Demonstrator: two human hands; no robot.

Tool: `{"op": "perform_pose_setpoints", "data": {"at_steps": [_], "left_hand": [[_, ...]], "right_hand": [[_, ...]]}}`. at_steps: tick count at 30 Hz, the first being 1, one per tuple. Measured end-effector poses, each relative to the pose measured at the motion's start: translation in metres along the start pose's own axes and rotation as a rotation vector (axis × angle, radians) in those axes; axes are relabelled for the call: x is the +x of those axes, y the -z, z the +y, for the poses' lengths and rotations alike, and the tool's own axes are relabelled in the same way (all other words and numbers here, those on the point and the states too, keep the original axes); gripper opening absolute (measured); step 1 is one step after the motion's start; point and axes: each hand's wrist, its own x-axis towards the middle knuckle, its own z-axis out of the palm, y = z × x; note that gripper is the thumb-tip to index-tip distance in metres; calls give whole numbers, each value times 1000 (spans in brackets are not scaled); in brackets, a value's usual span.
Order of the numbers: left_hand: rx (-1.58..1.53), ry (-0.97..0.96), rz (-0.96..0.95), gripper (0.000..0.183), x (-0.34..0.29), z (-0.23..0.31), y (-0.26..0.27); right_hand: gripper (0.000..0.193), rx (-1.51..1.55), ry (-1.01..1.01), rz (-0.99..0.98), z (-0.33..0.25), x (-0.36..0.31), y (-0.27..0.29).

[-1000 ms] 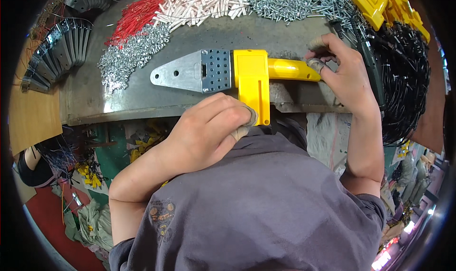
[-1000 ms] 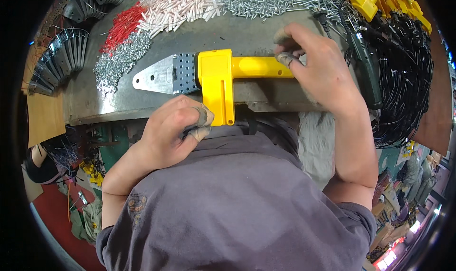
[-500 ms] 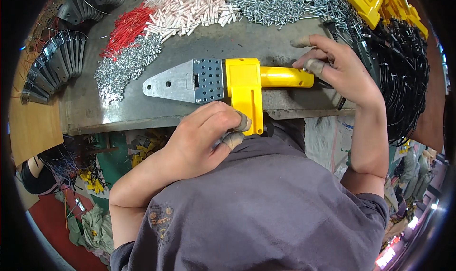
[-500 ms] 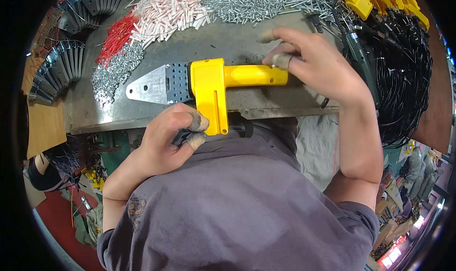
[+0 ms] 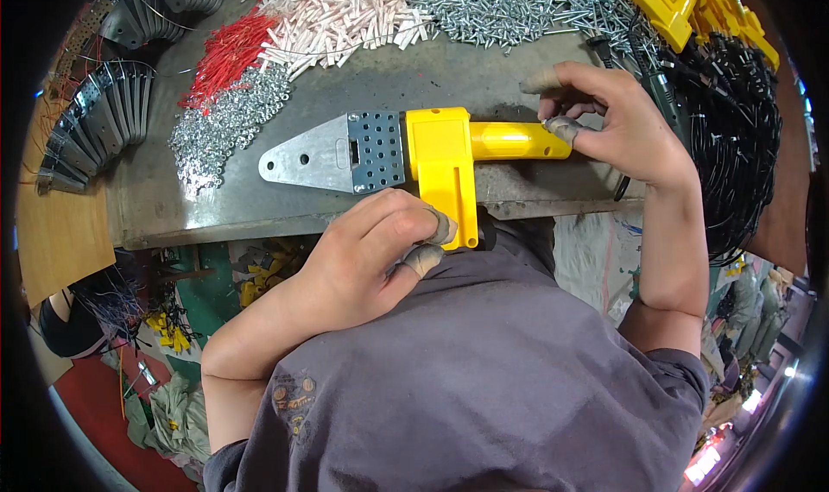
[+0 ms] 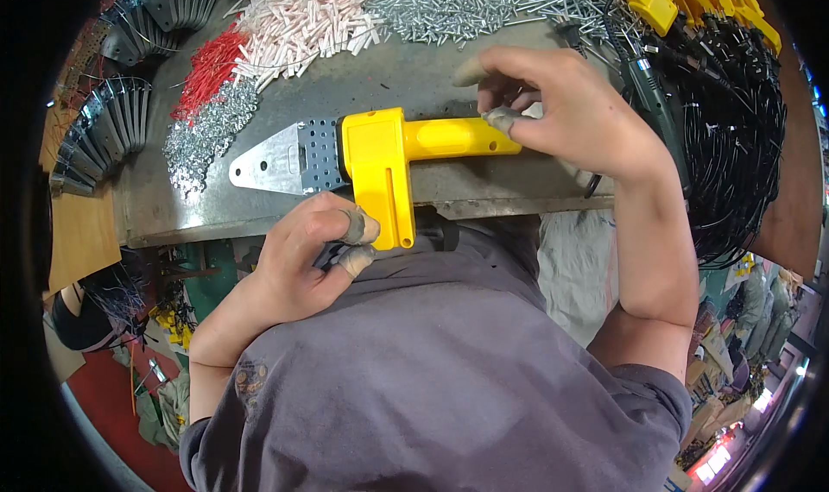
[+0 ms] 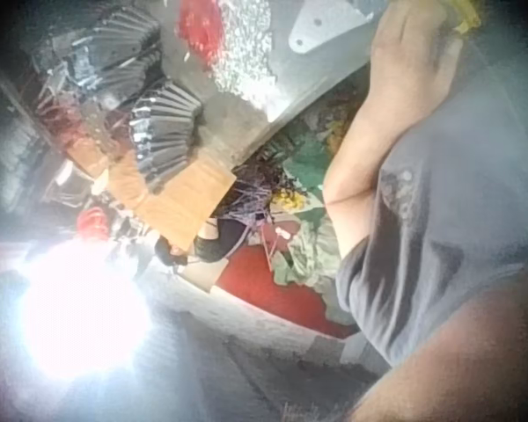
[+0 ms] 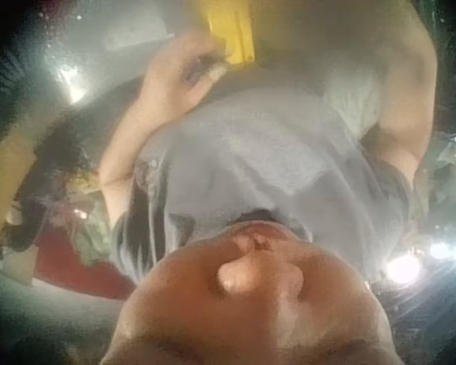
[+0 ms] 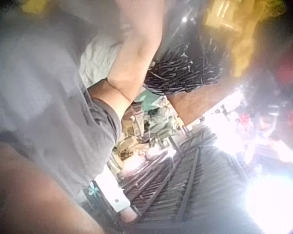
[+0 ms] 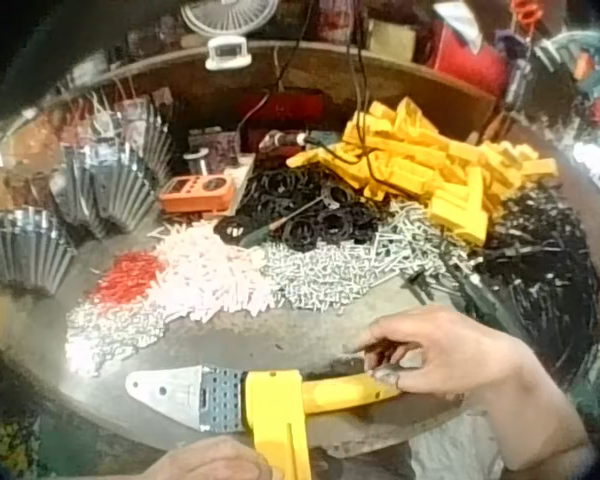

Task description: Assembling a specialized heating tool or electronic device including housing, plates, and internal wiring.

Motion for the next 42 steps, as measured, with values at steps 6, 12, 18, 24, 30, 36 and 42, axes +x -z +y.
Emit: {"op": "perform_pose_setpoints", "data": {"at_steps": [6, 12, 18, 24, 30, 36, 42], "left_hand": [[3, -11, 6, 48, 2, 0, -2], [3, 23, 5, 47, 0, 1, -2], [-40, 40, 32, 39, 0, 3, -4], [7, 30, 3, 46, 3, 4, -2], [-101, 137, -57, 35, 5, 7, 7], [180, 85, 99, 25, 64, -14, 28], [627, 77, 50, 31, 145, -88, 32]], "right_hand": [[41, 137, -11, 136, 21, -10, -14], [35, 89, -14, 108, 20, -12, -13], [42, 138, -58, 29, 15, -1, -9], [53, 464, -204, -128, 35, 6, -3], [46, -76, 10, 5, 33, 44, 0], [23, -856, 415, 6, 38, 66, -15], [20, -526, 317, 182, 12, 44, 6]]}}
